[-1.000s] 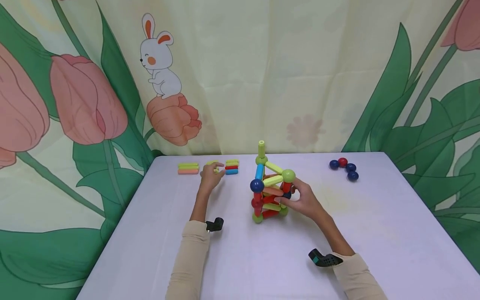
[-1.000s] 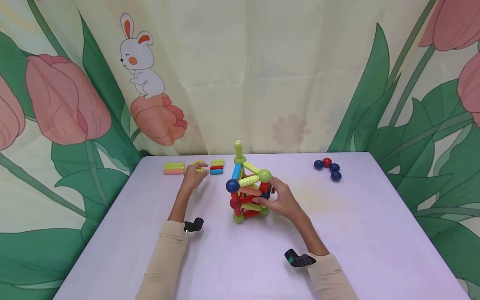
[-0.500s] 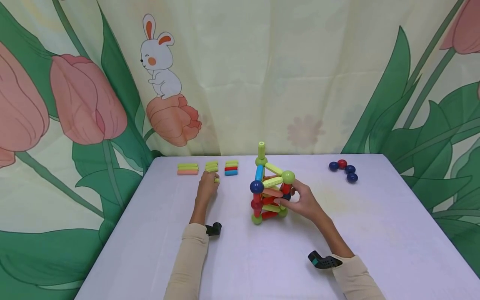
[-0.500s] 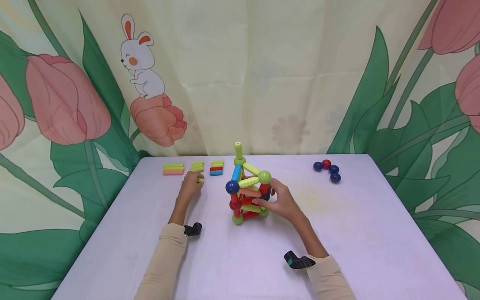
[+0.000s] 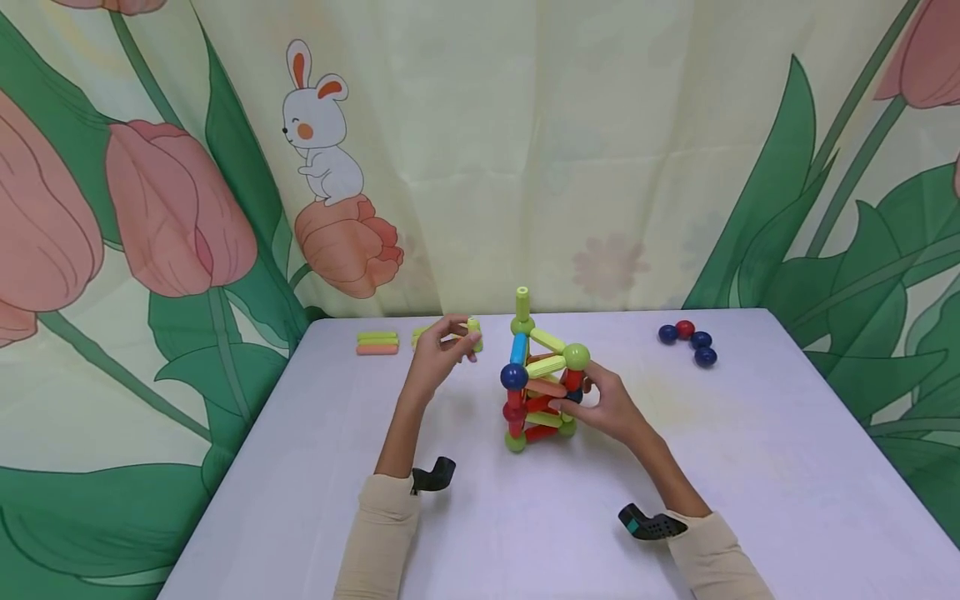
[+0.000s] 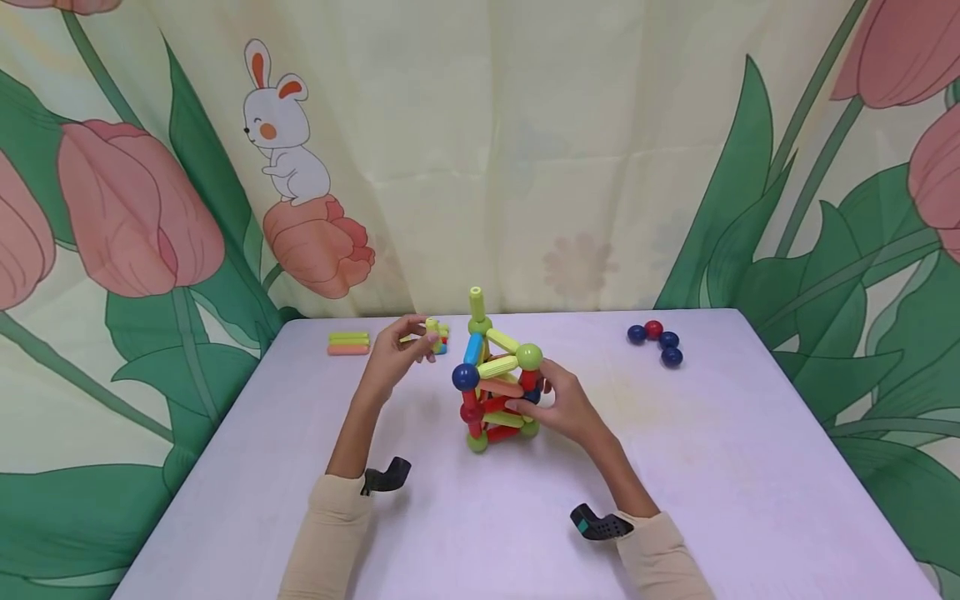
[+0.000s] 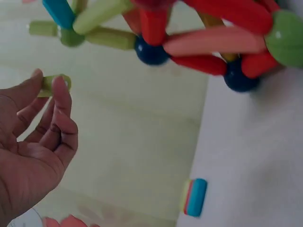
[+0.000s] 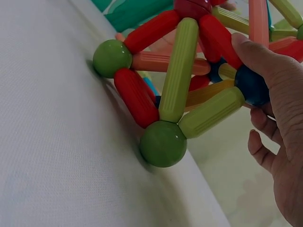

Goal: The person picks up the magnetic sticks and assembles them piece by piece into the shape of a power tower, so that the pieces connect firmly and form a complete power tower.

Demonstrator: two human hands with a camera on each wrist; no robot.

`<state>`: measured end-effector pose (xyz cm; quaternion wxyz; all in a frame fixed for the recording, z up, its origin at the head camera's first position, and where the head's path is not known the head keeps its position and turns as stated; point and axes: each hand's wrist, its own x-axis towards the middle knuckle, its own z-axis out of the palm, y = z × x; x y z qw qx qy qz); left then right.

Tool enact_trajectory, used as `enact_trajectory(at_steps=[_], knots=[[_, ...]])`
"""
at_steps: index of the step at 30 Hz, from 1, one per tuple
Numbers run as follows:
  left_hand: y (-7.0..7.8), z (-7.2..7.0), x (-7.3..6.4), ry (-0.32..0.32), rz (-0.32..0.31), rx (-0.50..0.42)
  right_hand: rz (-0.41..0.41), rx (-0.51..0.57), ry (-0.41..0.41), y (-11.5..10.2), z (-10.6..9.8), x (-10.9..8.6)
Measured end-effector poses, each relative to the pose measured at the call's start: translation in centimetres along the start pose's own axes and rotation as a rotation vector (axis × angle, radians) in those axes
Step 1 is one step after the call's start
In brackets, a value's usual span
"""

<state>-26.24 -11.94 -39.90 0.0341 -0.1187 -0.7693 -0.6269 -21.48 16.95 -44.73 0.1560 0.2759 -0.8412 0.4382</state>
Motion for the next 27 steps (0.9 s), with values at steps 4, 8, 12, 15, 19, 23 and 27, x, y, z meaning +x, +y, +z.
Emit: enact_trajectory(at_steps=[4,8,12,15,19,23,27], knots=[[2.9,1.2,-1.5,-0.092,0.151,-0.069,-0.005,0.013,0.005,1.4,0.5,-0.2],[4.6,2.0,-2.6,-0.16,0.284,-0.031,-0.022,0.034,0.004,1.8,0.5,-0.2],[5.1,2.6,-3.2,-0.189,0.354,0.041,-0.04,0.046,0.012,1.9,0.4,-0.1],[5.0,2.8,-3.5,-0.176,0.367,0.062,-0.042,0.047,0.012,1.9,0.5,0.0],[4.9,2.9,-3.9,-0.162,0.389,0.065,-0.052,0.032,0.023,2.0,0.7,-0.1],[4.6,3.0,-4.0,-0.168,0.43,0.038,-0.052,0.026,0.035,1.3,0.7,-0.1],[4.2,2.7,-3.6,-0.135,0.398,-0.038,-0.025,0.017,0.021,-0.9,-0.1,0.0]])
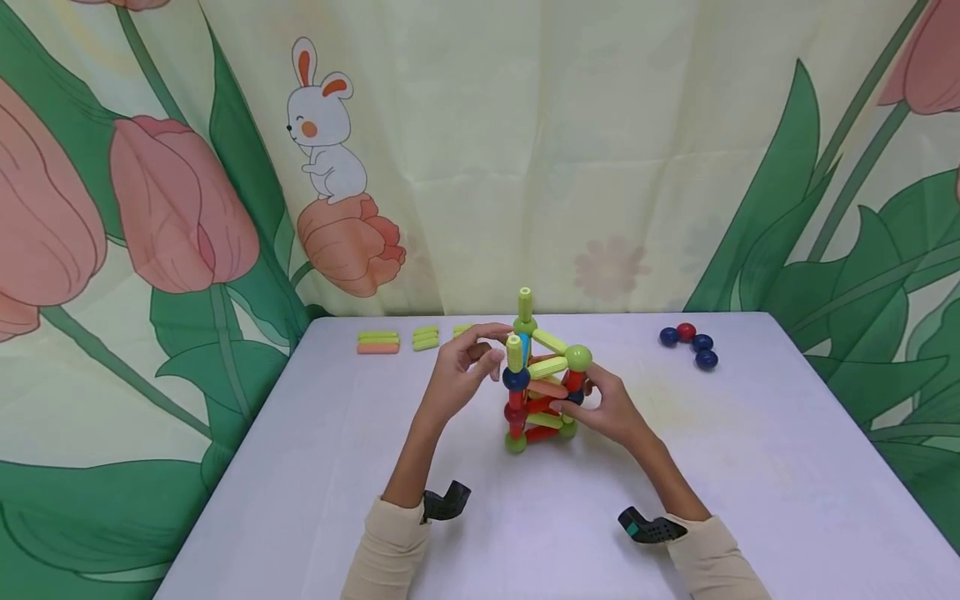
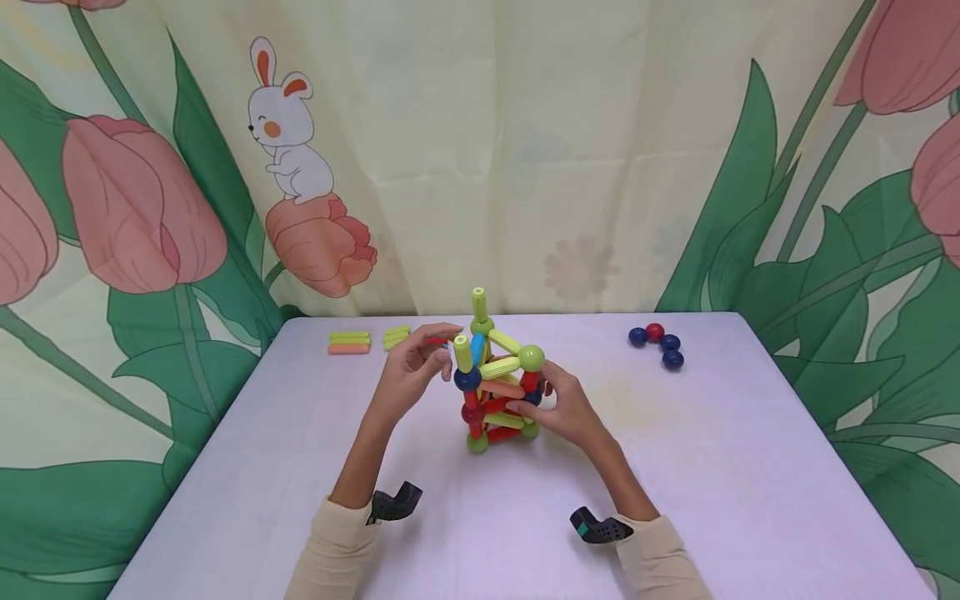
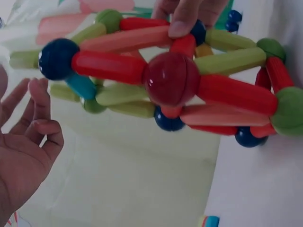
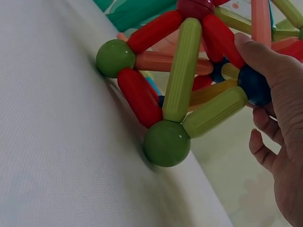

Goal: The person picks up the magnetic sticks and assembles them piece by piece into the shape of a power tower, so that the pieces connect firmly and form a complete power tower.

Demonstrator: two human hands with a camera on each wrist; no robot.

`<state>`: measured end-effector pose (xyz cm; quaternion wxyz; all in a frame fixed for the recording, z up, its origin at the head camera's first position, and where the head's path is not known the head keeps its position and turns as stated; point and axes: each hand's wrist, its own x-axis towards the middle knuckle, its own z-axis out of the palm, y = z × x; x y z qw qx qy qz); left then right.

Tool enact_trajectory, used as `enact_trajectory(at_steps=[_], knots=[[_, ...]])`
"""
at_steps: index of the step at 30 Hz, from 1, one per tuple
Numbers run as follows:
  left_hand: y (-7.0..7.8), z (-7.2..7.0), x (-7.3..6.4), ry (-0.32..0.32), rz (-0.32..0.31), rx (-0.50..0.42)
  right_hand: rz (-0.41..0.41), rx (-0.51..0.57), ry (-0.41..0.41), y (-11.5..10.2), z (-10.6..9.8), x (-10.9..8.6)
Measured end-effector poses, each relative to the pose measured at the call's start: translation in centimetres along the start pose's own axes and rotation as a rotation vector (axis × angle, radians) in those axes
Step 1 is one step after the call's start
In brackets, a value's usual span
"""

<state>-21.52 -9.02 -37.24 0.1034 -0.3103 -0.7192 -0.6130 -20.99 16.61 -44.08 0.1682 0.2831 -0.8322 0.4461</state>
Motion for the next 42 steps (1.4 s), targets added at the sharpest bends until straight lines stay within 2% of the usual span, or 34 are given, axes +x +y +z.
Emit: enact_trajectory(at_steps=[4,6,8,10,13,17,20,23,27,31,34,40,42], knots=[[-1.8,-0.9,0.4,0.135,-0.128,-0.003,0.008,-0.012,-0.005,-1.5,-0.6,0.1],[-3.3,-1.5,0.5,0.199,-0.207,0.069,0.001,-0.009,-0.001,-1.6,-0.6,0.2],[-4.9,-2.2,0.3,0.228,-0.287,0.17,-0.008,0.001,0.001,-1.5,-0.5,0.2],[-6.4,-2.7,0.0,0.214,-0.367,0.289,-0.014,0.013,0.0,-1.4,-0.4,0.2],[-8.7,-3.3,-0.2,0.144,-0.448,0.467,-0.024,0.022,-0.005,-1.4,-0.3,0.2],[-12.0,-3.7,0.4,0.092,-0.491,0.617,-0.025,0.024,0.002,-0.8,0.2,0.3],[-13.7,-4.1,0.8,0.106,-0.54,0.636,-0.02,0.031,0.004,0.6,0.8,0.3],[-15.0,-4.1,0.6,0.096,-0.629,0.621,-0.021,0.029,0.001,1.7,1.4,0.1],[-16.0,-3.7,0.3,0.063,-0.735,0.605,-0.043,0.019,0.003,2.1,1.4,-0.1],[-15.8,-3.5,0.4,0.08,-0.762,0.624,-0.075,0.006,0.023,2.1,1.5,0.0],[-15.5,-3.3,0.6,0.07,-0.772,0.653,-0.088,-0.033,0.057,2.0,1.7,0.0],[-14.6,-2.7,0.6,-0.069,-0.755,0.804,-0.085,-0.136,0.141,1.6,2.2,0.0],[-14.1,-2.7,0.3,-0.105,-0.741,0.826,-0.075,-0.167,0.164,1.5,2.4,0.0]])
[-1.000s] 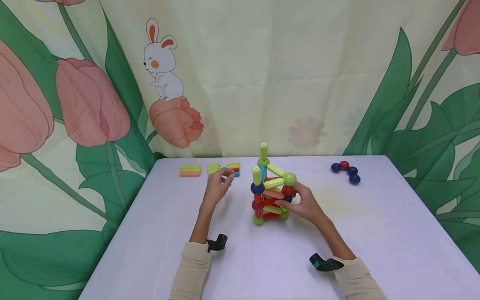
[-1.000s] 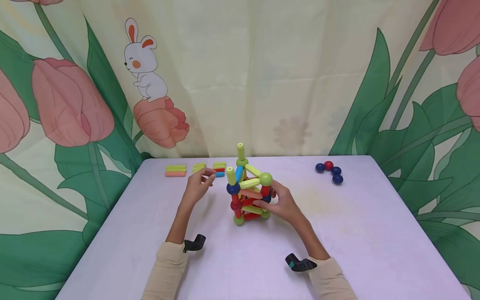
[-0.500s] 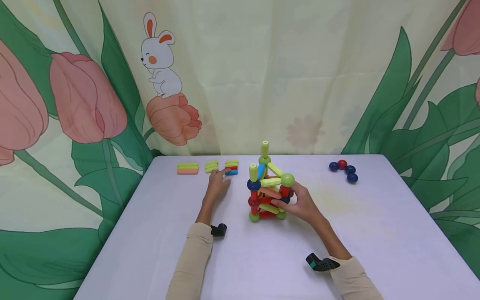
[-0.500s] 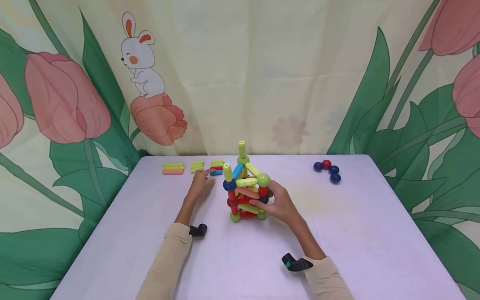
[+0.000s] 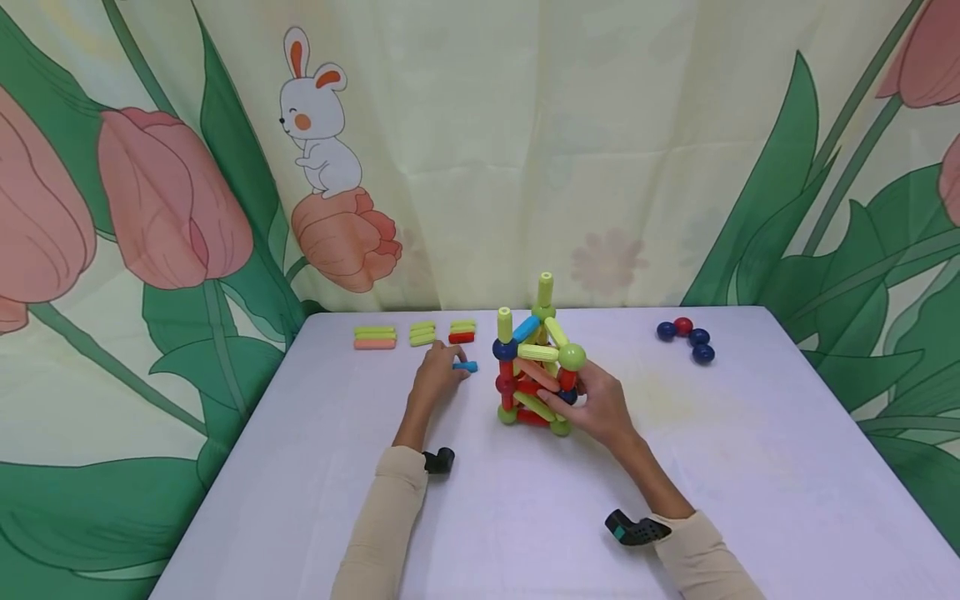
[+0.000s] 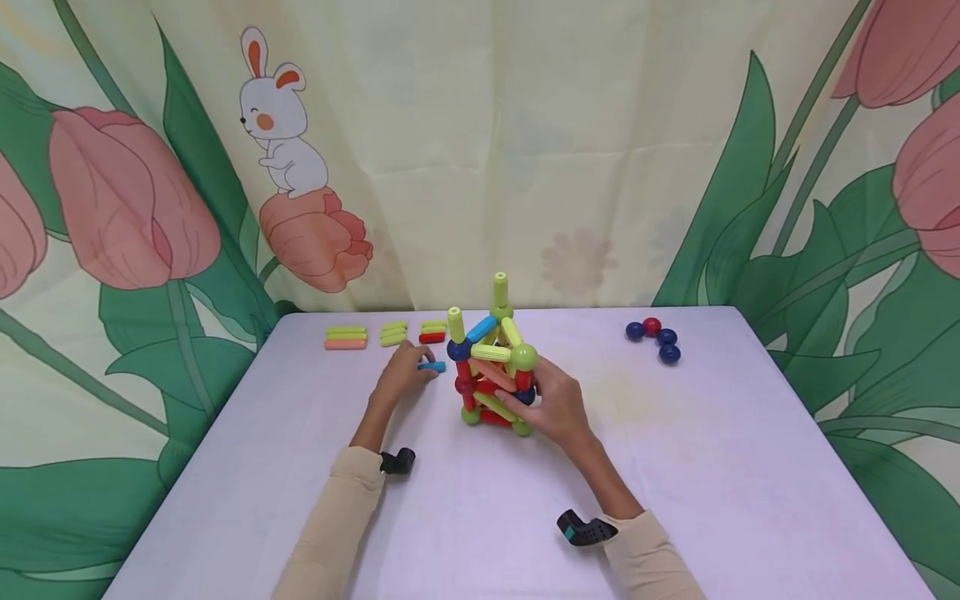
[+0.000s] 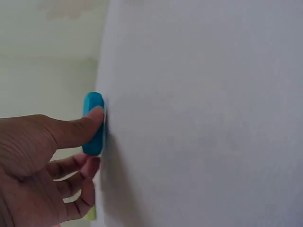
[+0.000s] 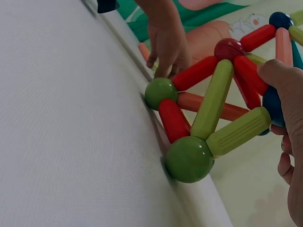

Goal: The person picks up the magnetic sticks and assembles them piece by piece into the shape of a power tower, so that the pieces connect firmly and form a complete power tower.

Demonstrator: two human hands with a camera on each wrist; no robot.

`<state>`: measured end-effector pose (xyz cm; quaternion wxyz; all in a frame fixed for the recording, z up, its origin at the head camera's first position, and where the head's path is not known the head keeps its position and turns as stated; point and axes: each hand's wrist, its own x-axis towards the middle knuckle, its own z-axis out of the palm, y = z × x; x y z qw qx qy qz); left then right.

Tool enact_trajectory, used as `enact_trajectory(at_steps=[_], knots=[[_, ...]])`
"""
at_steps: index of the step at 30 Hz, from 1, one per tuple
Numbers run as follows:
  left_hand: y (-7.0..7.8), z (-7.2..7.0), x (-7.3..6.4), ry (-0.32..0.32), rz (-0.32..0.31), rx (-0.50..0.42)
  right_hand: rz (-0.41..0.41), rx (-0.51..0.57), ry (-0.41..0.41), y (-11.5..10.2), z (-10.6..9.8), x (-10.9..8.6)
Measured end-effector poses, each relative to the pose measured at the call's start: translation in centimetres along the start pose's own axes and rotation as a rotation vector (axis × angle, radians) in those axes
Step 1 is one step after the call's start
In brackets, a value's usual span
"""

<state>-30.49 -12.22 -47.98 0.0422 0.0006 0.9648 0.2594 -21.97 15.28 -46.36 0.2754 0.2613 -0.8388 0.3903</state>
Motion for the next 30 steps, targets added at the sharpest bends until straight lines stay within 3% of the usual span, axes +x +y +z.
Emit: enact_trajectory(at_steps=[5,8,12,17,22,27,30], knots=[[0.5,-2.0,-2.0,-0.02,0.065,-0.13,0.019,-0.061,0.018,-0.5,0.3,0.1],[1.1,-3.6,-3.8,-0.049,0.141,-0.225,0.026,-0.076,0.019,-0.7,0.4,0.1],[2.5,-5.7,-6.7,-0.129,0.312,-0.298,0.03,-0.082,0.025,-0.8,0.5,0.0],[5.8,-7.7,-10.2,-0.193,0.518,-0.423,0.013,-0.084,0.021,-0.7,0.3,0.0],[10.1,-7.7,-12.1,-0.101,0.601,-0.586,-0.01,-0.08,0.02,-0.5,0.1,-0.1],[13.9,-6.2,-12.5,0.097,0.636,-0.697,-0.036,-0.087,0.026,-0.4,0.2,-0.2],[15.5,-5.4,-12.4,0.213,0.663,-0.708,-0.038,-0.102,0.025,-0.5,0.4,-0.3]])
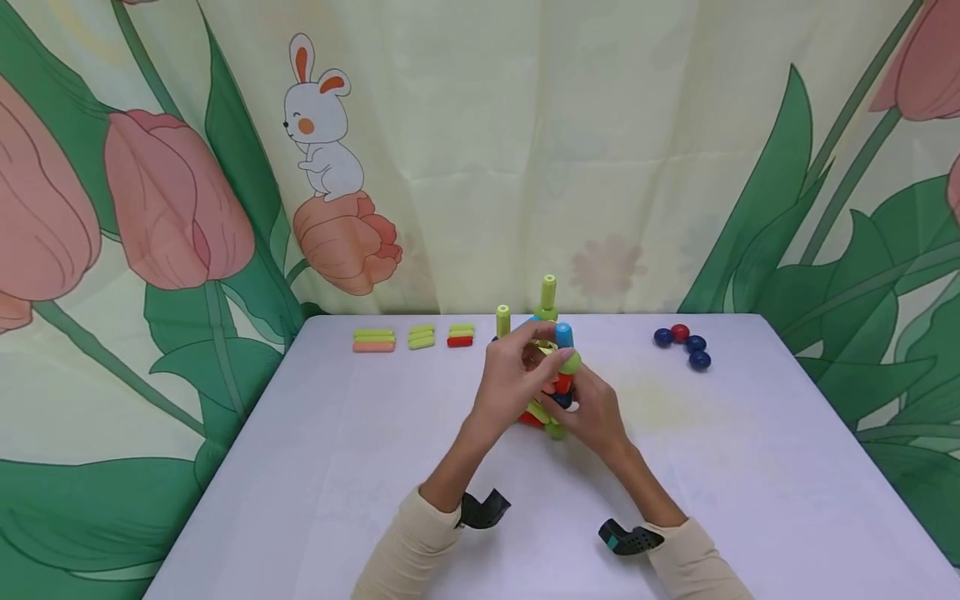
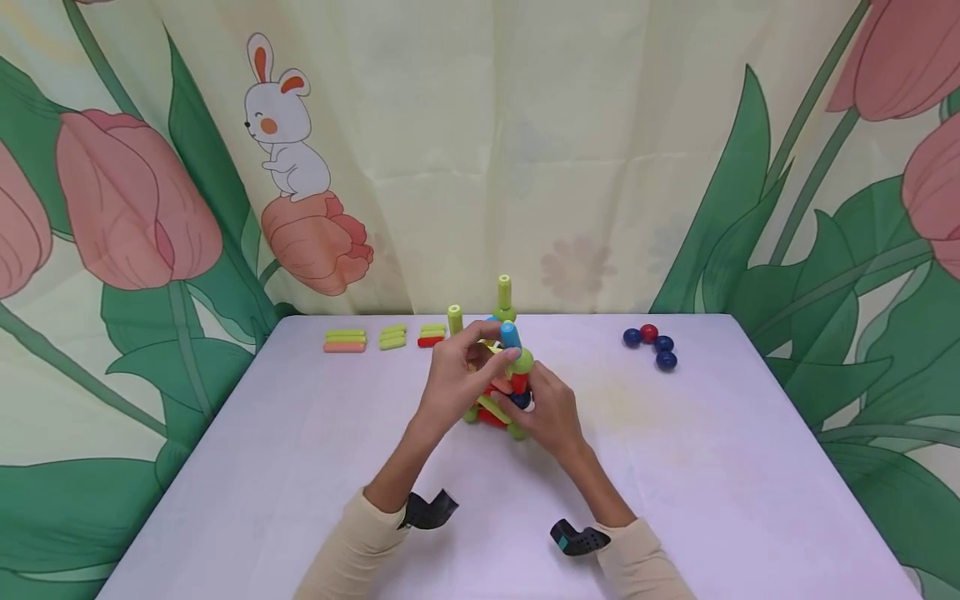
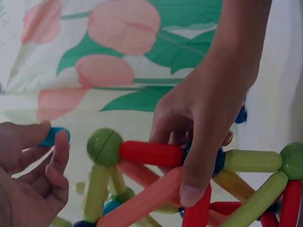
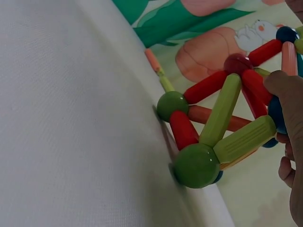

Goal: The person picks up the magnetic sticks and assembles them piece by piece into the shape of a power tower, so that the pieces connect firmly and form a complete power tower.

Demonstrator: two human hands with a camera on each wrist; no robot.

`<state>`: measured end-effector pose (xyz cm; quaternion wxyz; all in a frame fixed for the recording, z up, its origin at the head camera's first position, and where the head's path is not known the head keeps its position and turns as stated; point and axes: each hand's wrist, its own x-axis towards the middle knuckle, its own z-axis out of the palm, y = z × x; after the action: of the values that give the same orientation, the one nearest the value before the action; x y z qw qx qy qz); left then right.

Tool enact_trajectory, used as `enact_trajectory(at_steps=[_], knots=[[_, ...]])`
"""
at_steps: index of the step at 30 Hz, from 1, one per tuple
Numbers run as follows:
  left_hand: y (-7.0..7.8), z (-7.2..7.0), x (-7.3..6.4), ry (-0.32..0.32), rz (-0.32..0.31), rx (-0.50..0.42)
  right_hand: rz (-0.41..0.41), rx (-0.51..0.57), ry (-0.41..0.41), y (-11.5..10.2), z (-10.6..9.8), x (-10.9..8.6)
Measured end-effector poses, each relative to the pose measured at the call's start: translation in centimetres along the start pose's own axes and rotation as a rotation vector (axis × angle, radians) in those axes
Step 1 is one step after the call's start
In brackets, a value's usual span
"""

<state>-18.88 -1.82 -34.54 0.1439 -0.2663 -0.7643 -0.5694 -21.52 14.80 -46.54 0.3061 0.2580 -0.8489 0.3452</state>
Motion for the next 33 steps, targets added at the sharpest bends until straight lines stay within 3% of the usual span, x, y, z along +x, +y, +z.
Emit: enact_trajectory(at_steps=[3,10,15,20,24,26,29,31,33], knots=[[0.0,1.1,0.3,0.035,0.023,0.054,0.009,-0.016,-0.001,-0.1,0.1,-0.2],[-0.5,2.1,0.0,0.058,-0.008,0.18,0.035,-0.029,-0.027,-0.2,0.0,-0.5],[-0.7,2.4,0.0,0.081,0.014,0.19,0.044,-0.027,-0.031,-0.1,0.0,-0.6],[-0.6,2.4,0.2,0.094,-0.015,0.192,0.051,-0.02,-0.037,0.0,-0.1,-0.4],[-0.3,2.2,0.1,0.118,-0.011,0.208,0.013,-0.021,-0.022,0.4,-0.2,-0.3],[-0.3,2.0,-0.4,0.17,0.029,0.223,-0.017,-0.003,0.006,0.9,-0.2,-0.3],[-0.6,1.6,-1.4,0.31,0.13,0.239,-0.053,0.062,0.101,2.1,-0.6,-0.5],[-1.0,1.1,-1.8,0.425,0.197,0.239,-0.031,0.1,0.205,3.2,-1.1,-0.6],[-1.5,0.4,-1.8,0.529,0.219,0.237,0.055,0.084,0.327,4.5,-2.1,-0.4]])
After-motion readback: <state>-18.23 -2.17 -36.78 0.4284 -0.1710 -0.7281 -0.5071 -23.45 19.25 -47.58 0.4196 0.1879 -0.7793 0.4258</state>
